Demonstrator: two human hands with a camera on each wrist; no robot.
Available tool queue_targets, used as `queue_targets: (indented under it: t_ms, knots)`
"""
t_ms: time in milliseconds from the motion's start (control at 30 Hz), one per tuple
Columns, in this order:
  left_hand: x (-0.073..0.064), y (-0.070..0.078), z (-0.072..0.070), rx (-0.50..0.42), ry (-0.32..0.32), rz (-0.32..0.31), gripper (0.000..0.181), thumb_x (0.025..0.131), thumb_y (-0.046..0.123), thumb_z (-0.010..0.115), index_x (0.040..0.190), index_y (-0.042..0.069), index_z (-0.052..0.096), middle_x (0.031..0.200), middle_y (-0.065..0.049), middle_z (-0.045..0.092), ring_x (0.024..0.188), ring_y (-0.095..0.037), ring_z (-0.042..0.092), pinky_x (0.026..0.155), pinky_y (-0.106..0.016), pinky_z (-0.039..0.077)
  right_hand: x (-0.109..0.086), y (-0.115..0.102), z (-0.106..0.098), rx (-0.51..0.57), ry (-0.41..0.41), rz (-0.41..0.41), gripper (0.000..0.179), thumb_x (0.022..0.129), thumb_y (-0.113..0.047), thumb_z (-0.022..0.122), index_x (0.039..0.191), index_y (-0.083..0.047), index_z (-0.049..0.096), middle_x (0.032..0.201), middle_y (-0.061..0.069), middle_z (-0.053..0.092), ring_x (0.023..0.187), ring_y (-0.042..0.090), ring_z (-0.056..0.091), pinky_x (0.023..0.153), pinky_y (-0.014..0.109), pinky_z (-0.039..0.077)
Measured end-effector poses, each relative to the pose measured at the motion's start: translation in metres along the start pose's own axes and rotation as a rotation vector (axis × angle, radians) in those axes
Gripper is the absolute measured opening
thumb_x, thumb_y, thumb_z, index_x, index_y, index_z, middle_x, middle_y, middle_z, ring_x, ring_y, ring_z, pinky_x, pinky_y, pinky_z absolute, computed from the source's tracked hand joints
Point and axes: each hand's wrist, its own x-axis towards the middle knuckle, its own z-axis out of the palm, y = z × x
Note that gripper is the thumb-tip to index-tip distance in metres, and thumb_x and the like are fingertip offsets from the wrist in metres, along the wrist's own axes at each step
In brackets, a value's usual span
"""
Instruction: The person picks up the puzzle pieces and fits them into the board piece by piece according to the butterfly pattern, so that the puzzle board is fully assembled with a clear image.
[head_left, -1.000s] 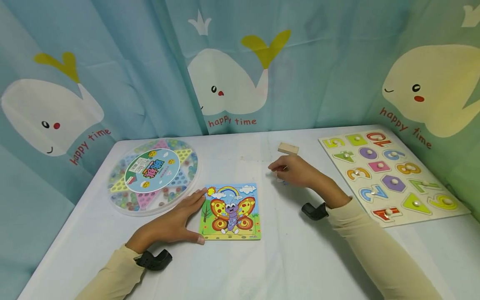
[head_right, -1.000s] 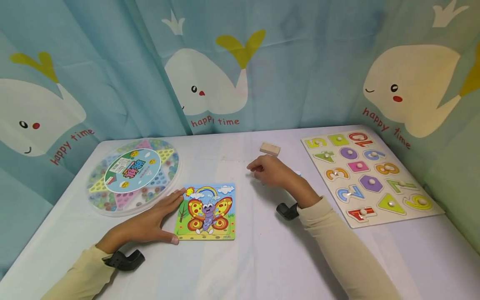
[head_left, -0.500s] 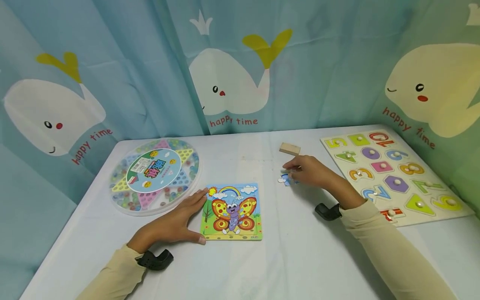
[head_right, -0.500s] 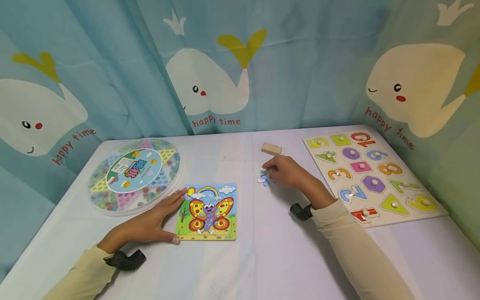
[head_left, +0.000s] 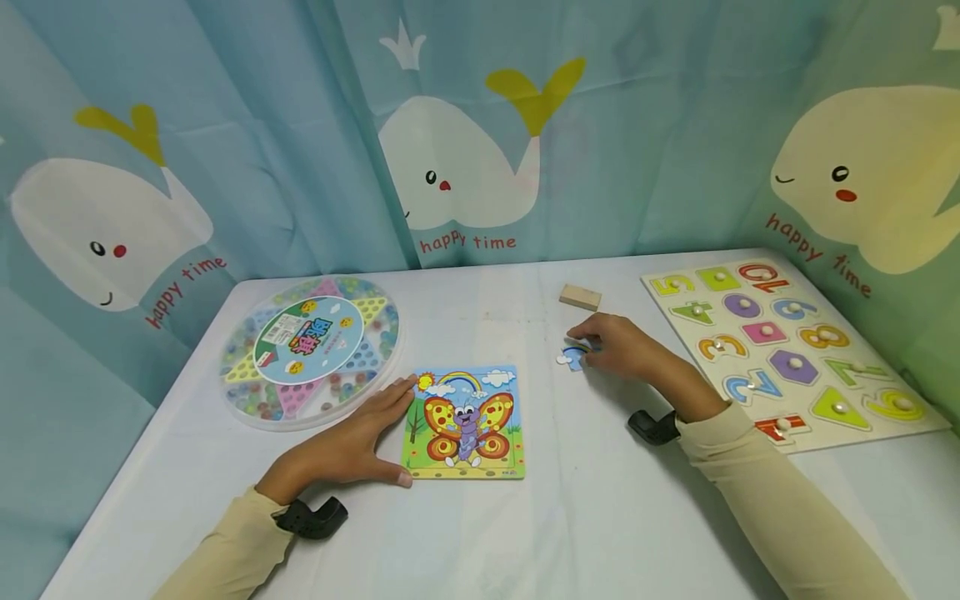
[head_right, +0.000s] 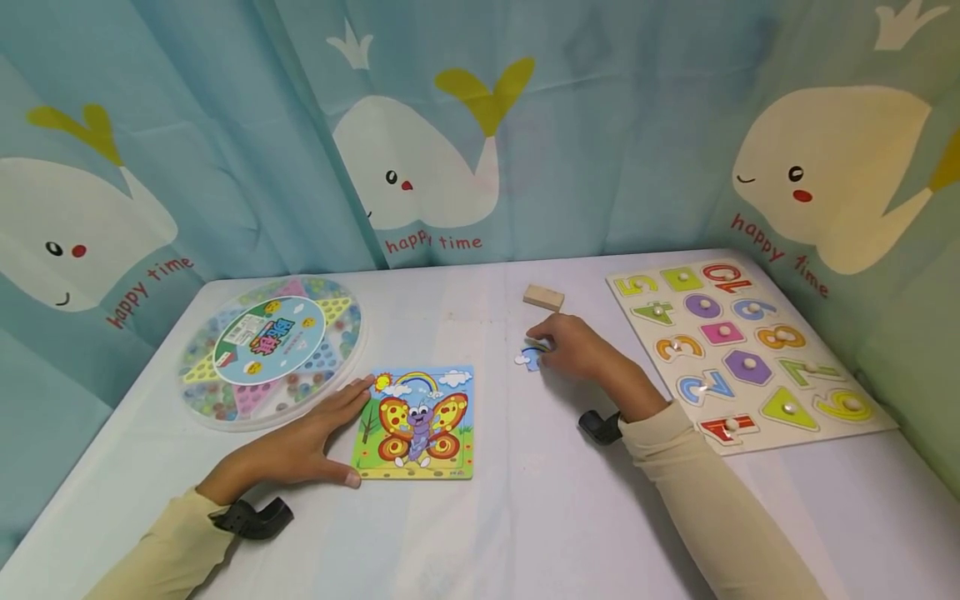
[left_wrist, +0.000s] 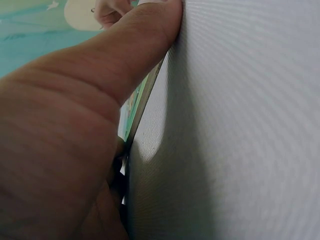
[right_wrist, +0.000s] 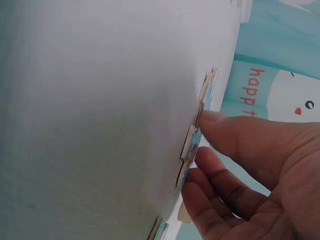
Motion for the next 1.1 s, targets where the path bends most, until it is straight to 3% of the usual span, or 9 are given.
queue_targets:
  t_ms: [267, 567, 733, 933, 1100]
  knots:
    - [0.0013, -0.0009, 0.0005, 0.005, -0.003, -0.006, 0.118, 0.072, 0.066, 0.073, 0.156, 0.006, 0.017, 0.163, 0.002, 0.0, 0.148, -0.024, -0.001, 0.115, -0.051, 0.012, 0.0004, -0.0008, -0.0008, -0.012, -0.005, 0.023, 0.035, 0.081, 0.006, 0.071, 0.116, 0.01, 0.066, 0.103, 0.018, 0.064, 0.096, 0.031, 0.058, 0.081, 0.045, 0.047]
    - [0.0003, 0.0014, 0.0, -0.008, -0.004, -0.015, 0.118, 0.071, 0.065, 0.075, 0.156, 0.006, 0.017, 0.163, 0.002, 0.0, 0.148, -0.024, -0.001, 0.115, -0.051, 0.012, -0.0016, -0.0003, -0.0007, -0.019, -0.002, -0.048, 0.028, 0.081, 0.008, 0.07, 0.109, 0.011, 0.068, 0.089, 0.012, 0.058, 0.078, 0.023, 0.049, 0.067, 0.034, 0.041]
    - [-0.0002, 0.0014, 0.0007, -0.004, -0.005, -0.02, 0.118, 0.071, 0.065, 0.075, 0.156, 0.006, 0.017, 0.163, 0.002, 0.0, 0.148, -0.024, -0.001, 0.115, -0.051, 0.012, -0.0038, -0.0009, -0.0018, -0.005, 0.005, -0.038, 0.02, 0.081, 0.007, 0.07, 0.101, 0.008, 0.069, 0.092, 0.012, 0.057, 0.082, 0.024, 0.051, 0.07, 0.036, 0.043]
    - [-0.0008, 0.0013, 0.0003, -0.002, -0.005, -0.012, 0.118, 0.071, 0.065, 0.074, 0.155, 0.005, 0.017, 0.163, 0.002, 0.0, 0.148, -0.025, 0.0, 0.115, -0.051, 0.012, -0.0042, -0.0016, -0.0029, 0.02, 0.009, 0.009, 0.02, 0.081, 0.005, 0.072, 0.1, 0.006, 0.065, 0.088, 0.009, 0.059, 0.081, 0.023, 0.053, 0.072, 0.038, 0.044]
    - [-0.0003, 0.0007, 0.0006, -0.002, -0.002, -0.012, 0.118, 0.071, 0.065, 0.074, 0.155, 0.005, 0.017, 0.163, 0.001, 0.001, 0.148, -0.025, 0.0, 0.115, -0.051, 0.012, -0.0061, -0.0009, -0.0024, 0.027, 0.029, 0.001, 0.018, 0.082, 0.007, 0.07, 0.1, 0.006, 0.067, 0.088, 0.009, 0.062, 0.08, 0.023, 0.054, 0.072, 0.038, 0.045]
